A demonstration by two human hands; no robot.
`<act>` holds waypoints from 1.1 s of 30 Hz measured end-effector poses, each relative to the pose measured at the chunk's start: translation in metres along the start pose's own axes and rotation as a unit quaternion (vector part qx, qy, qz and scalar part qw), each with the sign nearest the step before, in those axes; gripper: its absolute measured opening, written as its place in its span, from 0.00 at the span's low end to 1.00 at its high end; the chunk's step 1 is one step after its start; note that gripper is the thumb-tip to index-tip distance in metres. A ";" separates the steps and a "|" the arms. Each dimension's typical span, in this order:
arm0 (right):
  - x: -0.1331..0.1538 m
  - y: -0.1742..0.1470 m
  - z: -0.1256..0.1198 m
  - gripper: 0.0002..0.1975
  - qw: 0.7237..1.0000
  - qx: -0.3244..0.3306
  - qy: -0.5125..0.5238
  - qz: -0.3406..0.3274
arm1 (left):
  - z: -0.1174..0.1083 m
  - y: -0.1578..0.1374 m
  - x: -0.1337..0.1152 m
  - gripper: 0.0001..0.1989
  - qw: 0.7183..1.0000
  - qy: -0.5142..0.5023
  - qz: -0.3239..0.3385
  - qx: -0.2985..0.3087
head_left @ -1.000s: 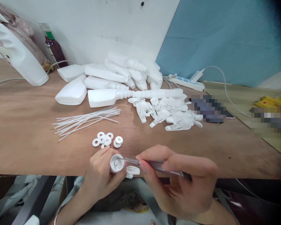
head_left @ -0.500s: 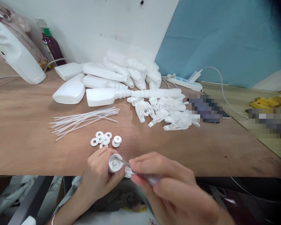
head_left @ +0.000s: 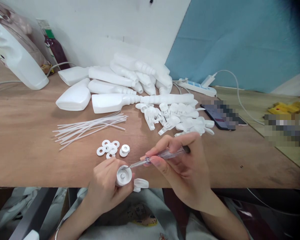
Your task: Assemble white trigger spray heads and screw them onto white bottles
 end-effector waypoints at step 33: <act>0.004 0.005 -0.012 0.11 0.995 0.028 0.068 0.067 | 0.003 0.002 -0.003 0.05 0.994 -0.018 0.093 0.058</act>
Point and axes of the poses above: each hand's wrist, its own y-axis towards the middle knuckle, its own z-axis out of the palm, x = y × z, the point moved 2 cm from there along y, towards the middle knuckle, and after that the axes turned 3 degrees about x, right-handed, at the moved point
